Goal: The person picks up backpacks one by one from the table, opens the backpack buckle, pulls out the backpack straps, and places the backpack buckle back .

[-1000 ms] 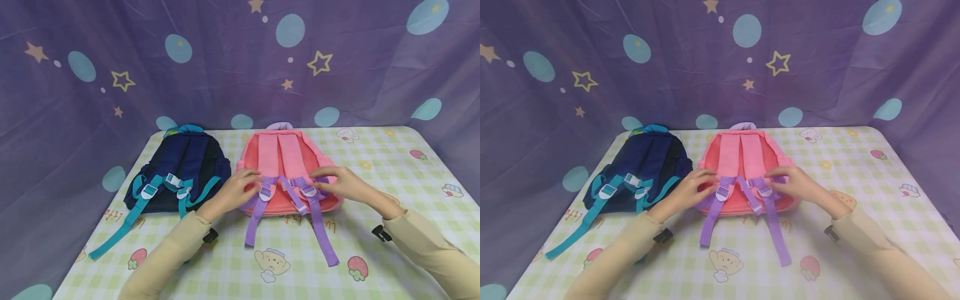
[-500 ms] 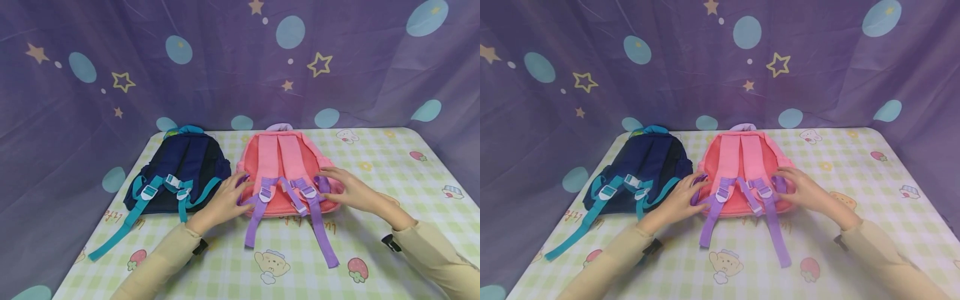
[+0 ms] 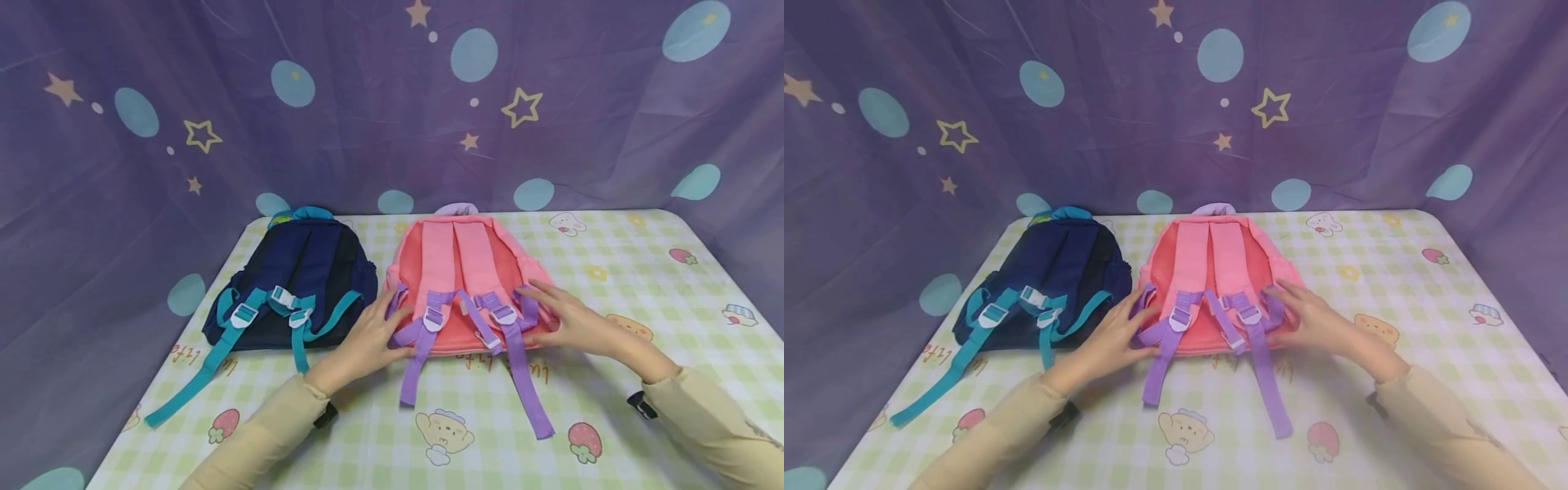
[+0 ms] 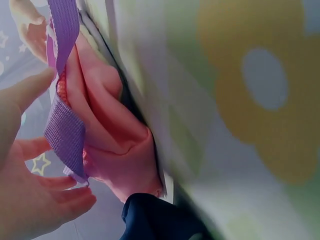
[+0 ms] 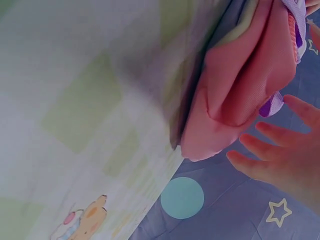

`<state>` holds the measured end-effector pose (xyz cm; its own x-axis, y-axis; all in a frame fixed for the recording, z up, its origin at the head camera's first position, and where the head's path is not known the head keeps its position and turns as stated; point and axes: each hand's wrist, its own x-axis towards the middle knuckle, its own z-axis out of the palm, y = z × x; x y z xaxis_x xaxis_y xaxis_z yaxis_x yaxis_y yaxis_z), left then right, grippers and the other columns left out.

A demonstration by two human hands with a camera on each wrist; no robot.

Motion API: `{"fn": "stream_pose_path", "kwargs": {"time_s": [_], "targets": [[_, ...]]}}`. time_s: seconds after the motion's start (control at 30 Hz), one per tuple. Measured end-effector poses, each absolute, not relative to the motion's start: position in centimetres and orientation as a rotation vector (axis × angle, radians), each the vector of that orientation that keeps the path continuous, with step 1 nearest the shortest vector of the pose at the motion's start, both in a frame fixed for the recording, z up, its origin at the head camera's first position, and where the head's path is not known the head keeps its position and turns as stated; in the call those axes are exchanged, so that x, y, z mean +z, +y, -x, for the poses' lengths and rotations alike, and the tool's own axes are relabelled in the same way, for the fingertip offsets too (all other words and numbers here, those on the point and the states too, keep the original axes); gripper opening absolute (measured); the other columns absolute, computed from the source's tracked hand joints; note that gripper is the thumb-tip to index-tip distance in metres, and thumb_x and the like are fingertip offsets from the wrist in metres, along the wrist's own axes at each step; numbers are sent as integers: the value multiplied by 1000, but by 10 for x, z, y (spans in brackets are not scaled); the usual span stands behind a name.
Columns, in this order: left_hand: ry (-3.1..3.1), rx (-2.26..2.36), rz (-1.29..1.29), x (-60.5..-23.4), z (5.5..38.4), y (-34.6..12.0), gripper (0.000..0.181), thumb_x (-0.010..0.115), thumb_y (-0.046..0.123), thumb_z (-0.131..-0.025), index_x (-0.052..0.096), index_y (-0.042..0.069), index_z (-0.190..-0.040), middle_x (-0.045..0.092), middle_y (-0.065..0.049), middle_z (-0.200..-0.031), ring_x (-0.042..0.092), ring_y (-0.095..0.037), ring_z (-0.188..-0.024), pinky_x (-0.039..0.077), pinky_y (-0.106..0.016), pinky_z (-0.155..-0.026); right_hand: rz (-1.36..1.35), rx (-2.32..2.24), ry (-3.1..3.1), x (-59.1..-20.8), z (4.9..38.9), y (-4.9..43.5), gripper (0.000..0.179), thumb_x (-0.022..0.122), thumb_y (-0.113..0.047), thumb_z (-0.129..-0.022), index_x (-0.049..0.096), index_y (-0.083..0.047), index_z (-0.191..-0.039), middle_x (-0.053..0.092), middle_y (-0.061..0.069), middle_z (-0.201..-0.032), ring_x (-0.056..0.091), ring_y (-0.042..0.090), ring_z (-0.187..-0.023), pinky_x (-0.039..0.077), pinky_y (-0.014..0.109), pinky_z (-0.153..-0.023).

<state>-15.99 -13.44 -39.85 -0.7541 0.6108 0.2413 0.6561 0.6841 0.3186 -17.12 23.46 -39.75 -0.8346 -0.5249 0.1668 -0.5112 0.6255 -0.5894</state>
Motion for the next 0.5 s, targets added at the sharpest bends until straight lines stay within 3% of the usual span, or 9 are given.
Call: {"fn": "stream_pose_path", "kwargs": {"time_s": [0.5], "targets": [[-2824, -653, 1071, -406, 162, -128, 56, 78, 24, -84, 56, -3, -128, 33, -32, -146, 36, -47, -134, 36, -55, -105, 875, -904, 2845, -406, 168, 233, 73, 84, -35, -76, 55, -3, -135, 44, 33, -139, 42, 54, -125, 37, 67, -96]]}}
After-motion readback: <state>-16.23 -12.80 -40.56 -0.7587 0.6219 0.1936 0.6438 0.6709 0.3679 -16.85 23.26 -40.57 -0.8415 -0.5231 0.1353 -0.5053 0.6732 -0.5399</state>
